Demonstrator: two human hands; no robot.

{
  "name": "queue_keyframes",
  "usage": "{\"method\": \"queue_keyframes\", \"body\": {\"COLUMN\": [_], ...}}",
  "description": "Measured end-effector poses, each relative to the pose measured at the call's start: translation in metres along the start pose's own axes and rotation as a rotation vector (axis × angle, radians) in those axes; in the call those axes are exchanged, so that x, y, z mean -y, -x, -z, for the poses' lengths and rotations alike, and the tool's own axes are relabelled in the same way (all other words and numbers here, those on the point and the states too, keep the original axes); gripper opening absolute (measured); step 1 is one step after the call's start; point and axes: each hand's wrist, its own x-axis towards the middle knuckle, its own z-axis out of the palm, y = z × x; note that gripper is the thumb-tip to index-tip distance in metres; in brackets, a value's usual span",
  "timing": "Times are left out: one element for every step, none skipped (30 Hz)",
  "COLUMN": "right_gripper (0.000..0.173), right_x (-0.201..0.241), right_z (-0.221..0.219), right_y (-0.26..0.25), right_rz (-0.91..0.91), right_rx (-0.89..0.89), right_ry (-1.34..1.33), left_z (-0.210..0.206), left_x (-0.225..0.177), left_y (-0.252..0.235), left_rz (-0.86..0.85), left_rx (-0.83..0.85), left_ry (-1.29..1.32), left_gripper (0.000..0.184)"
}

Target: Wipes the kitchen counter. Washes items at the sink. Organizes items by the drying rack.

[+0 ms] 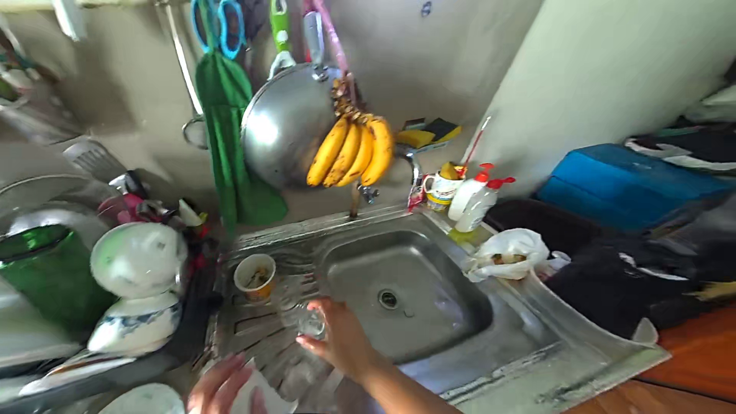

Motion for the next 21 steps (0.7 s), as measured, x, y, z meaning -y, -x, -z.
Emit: {"method": "queue_keyframes", "body": {"right_gripper": [0.066,0.067,0.07,0.071,0.068,0.061,0.054,0.051,0.052,0.052,0.054,0.054,0.055,0.055,0.055,0.055,0.054,0.055,0.055,0.055,0.056], "right_x": [-0.012,-0.028,-0.048,-0.068,-0.088,-0.106,-0.122,-0.137,-0.15,-0.161,-0.17,-0.177,-0.184,-0.19,-0.195,-0.2,-0.202,-0.202,-0.201,-0.201,-0.203], "right_z": [0.008,0.017,0.031,0.047,0.065,0.084,0.103,0.121,0.138,0.153,0.167,0.178,0.185,0.189,0.192,0.192,0.192,0.192,0.193,0.194,0.192], "right_y": [0.001,0.002,0.003,0.002,0.001,-0.002,-0.006,-0.011,-0.015,-0.02,-0.026,-0.033,-0.04,-0.047,-0.054,-0.062,-0.069,-0.075,-0.08,-0.084,-0.089], "right_rz": [-0.013,-0.038,-0.081,-0.145,-0.224,-0.322,-0.436,-0.535,-0.607,-0.641,-0.661,-0.656,-0.636,-0.605,-0.568,-0.53,-0.493,-0.46,-0.43,-0.404,-0.377], "right_rx": [-0.054,-0.131,-0.208,-0.277,-0.33,-0.373,-0.408,-0.41,-0.371,-0.308,-0.231,-0.149,-0.076,-0.02,0.016,0.031,0.04,0.05,0.059,0.067,0.061], "right_ry": [-0.089,-0.194,-0.314,-0.445,-0.595,-0.776,-0.951,-1.07,-1.133,-1.167,-1.159,-1.129,-1.089,-1.057,-1.019,-0.978,-0.926,-0.877,-0.837,-0.802,-0.768], "left_z": [-0.034,-0.07,-0.109,-0.147,-0.183,-0.219,-0.254,-0.286,-0.314,-0.336,-0.353,-0.363,-0.369,-0.372,-0.373,-0.372,-0.369,-0.366,-0.363,-0.362,-0.363], "left_x": [-0.015,-0.028,-0.036,-0.042,-0.048,-0.054,-0.059,-0.062,-0.063,-0.06,-0.058,-0.056,-0.056,-0.056,-0.055,-0.055,-0.053,-0.051,-0.048,-0.045,-0.042], "left_y": [-0.03,-0.061,-0.091,-0.12,-0.148,-0.175,-0.199,-0.22,-0.236,-0.249,-0.259,-0.267,-0.271,-0.272,-0.271,-0.269,-0.265,-0.262,-0.256,-0.247,-0.233], "left_rz": [-0.054,-0.115,-0.178,-0.218,-0.227,-0.224,-0.223,-0.221,-0.23,-0.232,-0.219,-0.198,-0.173,-0.149,-0.126,-0.091,-0.05,0.007,0.076,0.156,0.252], "left_rx": [0.07,0.126,0.182,0.266,0.39,0.523,0.632,0.733,0.795,0.837,0.872,0.898,0.912,0.91,0.895,0.877,0.855,0.838,0.817,0.763,0.677], "left_ry": [0.022,0.025,-0.006,-0.056,-0.116,-0.186,-0.266,-0.37,-0.464,-0.537,-0.579,-0.607,-0.625,-0.642,-0.655,-0.66,-0.649,-0.612,-0.543,-0.423,-0.241], "left_gripper": [0.026,0.027,0.029,0.032,0.037,0.044,0.055,0.07,0.082,0.083,0.082,0.079,0.074,0.068,0.063,0.058,0.056,0.058,0.061,0.064,0.065]}}
